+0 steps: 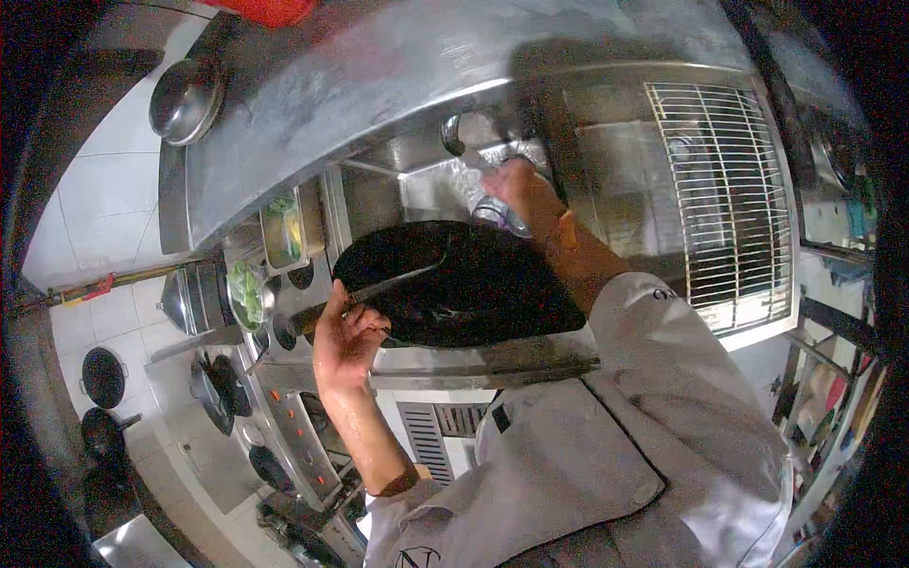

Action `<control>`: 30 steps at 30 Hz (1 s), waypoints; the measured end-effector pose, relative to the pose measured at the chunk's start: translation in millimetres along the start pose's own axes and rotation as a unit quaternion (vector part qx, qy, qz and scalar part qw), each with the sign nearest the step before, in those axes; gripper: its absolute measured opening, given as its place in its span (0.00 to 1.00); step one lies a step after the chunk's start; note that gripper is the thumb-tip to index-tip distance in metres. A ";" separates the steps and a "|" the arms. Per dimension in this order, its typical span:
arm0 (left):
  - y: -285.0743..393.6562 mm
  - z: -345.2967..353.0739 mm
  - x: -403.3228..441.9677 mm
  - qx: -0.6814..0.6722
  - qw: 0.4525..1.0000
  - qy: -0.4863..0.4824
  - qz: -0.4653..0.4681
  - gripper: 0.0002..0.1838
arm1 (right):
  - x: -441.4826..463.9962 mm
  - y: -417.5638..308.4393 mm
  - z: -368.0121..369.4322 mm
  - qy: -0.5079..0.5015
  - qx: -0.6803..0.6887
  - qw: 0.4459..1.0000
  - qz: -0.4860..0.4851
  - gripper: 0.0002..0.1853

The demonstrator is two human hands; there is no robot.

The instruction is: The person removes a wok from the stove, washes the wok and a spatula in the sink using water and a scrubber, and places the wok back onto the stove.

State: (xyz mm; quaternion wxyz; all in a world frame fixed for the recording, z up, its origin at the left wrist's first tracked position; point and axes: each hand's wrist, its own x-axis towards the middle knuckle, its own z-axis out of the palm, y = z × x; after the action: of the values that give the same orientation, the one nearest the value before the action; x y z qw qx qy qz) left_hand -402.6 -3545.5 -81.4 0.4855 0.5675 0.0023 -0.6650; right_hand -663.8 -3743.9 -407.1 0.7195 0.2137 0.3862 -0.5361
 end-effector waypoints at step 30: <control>3.4 -10.1 11.3 0.008 1.000 -0.022 -0.012 0.11 | 20.9 -35.9 16.5 -0.163 -0.362 0.860 -0.319 0.25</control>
State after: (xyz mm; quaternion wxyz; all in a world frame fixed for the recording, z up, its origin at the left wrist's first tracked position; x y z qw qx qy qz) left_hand -391.6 -3549.0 -91.6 0.4729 0.5567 -0.0073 -0.6830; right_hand -689.5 -3780.5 -409.6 0.5882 -0.2875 0.4776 -0.5858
